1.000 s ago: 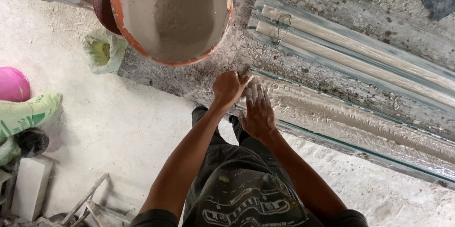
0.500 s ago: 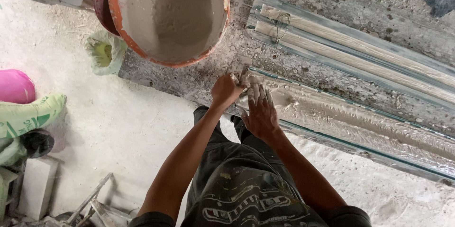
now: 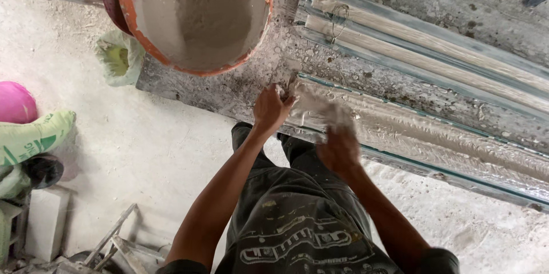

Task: The person works at a long plaster mold table, pressing and aligning wet plaster strips in the mold channels by hand. They scoop plaster paste from a large basin, apply it into the mold grooves, and use a putty knife to spread and scrape the plaster flush along the mold lengths.

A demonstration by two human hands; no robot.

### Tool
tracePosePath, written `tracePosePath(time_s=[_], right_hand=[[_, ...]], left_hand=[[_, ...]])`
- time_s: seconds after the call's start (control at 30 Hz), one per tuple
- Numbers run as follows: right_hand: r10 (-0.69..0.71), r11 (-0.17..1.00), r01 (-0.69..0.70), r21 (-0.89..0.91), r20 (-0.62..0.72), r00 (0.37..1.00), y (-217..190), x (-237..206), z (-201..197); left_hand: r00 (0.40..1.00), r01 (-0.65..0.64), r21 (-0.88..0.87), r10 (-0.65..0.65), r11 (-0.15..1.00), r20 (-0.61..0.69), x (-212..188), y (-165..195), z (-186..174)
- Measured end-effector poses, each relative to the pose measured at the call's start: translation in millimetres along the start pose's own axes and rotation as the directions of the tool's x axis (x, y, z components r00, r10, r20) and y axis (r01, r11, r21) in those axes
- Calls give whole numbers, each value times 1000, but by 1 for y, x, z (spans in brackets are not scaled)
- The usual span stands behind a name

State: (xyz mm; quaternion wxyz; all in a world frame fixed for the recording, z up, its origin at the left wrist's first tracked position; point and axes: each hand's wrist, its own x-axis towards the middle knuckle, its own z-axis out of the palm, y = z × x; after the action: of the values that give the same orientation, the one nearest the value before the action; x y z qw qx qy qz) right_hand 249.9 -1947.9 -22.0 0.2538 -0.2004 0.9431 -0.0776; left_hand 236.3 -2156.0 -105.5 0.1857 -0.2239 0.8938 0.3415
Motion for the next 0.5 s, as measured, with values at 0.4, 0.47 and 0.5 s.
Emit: tracePosePath(time_s=[0.4, 0.47, 0.5], right_hand=[[391, 900, -299, 318, -285, 875, 184, -61, 6], [164, 986, -126, 113, -457, 874, 174, -49, 10], [30, 999, -40, -8, -525, 850, 165, -43, 9]], left_hand=[[954, -163, -28, 151, 986, -257, 12, 37, -28], [937, -271, -9, 262, 962, -230, 26, 58, -22], [953, -256, -20, 249, 966, -171, 37, 71, -18]])
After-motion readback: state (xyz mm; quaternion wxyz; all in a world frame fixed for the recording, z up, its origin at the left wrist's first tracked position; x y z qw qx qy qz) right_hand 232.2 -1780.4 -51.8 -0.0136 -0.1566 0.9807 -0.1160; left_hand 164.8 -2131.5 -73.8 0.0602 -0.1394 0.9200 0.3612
